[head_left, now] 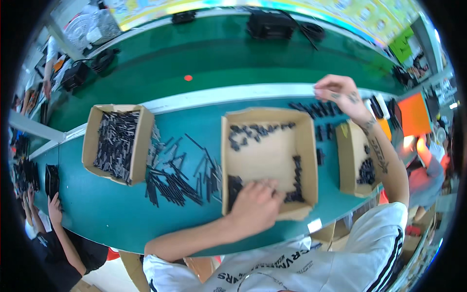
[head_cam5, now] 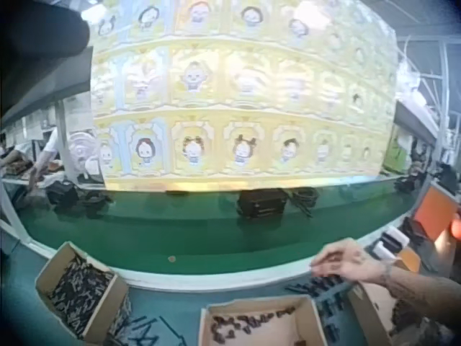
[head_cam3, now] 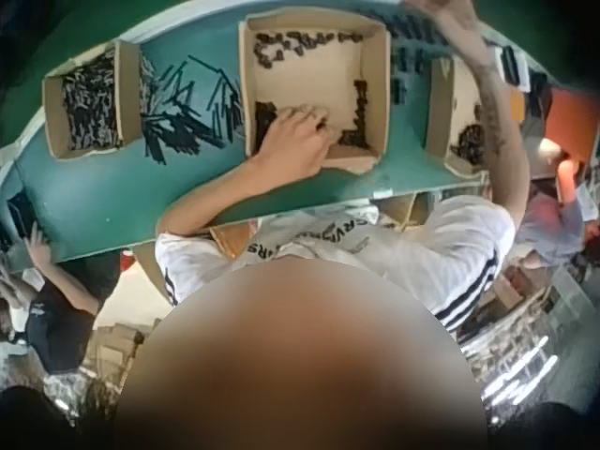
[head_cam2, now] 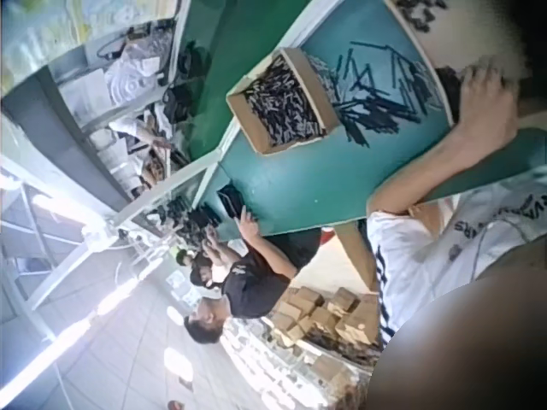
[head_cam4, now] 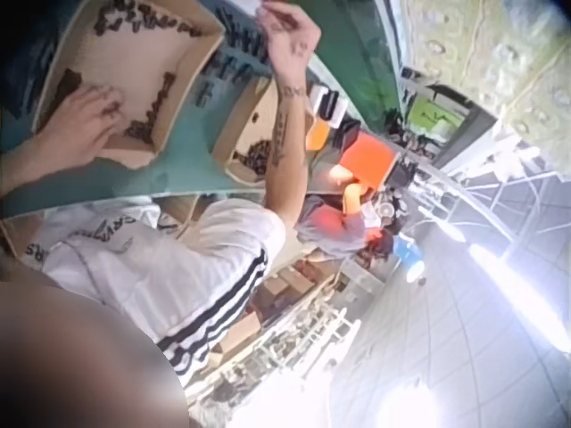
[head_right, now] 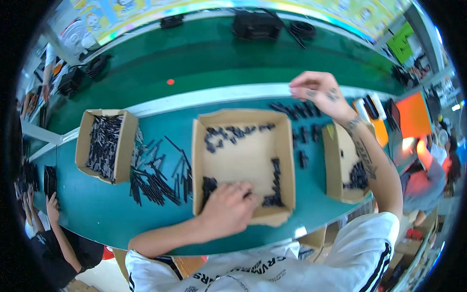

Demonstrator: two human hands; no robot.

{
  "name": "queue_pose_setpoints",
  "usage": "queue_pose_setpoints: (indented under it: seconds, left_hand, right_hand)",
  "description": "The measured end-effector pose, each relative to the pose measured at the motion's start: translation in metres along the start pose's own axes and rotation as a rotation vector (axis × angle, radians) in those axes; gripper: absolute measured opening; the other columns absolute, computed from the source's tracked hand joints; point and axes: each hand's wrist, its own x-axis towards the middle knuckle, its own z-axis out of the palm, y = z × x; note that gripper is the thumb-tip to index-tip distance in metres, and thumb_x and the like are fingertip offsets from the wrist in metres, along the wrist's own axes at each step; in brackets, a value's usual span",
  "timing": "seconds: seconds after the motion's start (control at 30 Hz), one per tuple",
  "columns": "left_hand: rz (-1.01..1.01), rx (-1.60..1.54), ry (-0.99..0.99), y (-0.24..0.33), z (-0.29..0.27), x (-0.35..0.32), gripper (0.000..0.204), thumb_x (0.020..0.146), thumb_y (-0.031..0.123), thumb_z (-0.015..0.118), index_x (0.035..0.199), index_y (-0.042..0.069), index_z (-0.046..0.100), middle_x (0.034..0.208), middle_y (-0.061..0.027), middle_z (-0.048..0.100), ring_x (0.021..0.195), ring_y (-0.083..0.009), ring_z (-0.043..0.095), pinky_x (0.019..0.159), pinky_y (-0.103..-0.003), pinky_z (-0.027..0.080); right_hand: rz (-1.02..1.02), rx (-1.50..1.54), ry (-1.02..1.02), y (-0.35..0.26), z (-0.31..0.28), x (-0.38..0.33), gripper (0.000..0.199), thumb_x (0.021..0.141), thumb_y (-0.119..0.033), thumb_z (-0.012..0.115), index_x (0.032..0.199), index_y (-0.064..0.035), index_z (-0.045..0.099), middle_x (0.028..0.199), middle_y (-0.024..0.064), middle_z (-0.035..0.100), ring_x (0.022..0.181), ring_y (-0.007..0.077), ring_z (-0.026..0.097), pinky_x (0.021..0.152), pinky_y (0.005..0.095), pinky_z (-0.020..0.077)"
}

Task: Assembling small black plastic components and placing them into an enclosure at a factory workbench.

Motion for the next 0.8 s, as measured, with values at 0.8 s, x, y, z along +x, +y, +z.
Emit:
queue_pose_setpoints:
  seconds: [0.8]
  left_hand:
    - [-0.026, -0.076, -0.344, 0.000, -0.035, 0.042, 0.019, 0.077, -0.008, 0.063, 0.095, -0.001, 0.063, 0.095, -0.0153, 0.059, 0.091, -0.0355, 0.061, 0.080, -0.042, 0.050]
  right_hand:
    - [-0.173, -0.503, 0.337, 0.092, -0.046, -0.197, 0.012, 0.086, -0.015, 0.070, 0.093, -0.0052, 0.072, 0.093, 0.0110, 0.065, 0.084, 0.0269, 0.064, 0.073, 0.0356, 0.0525]
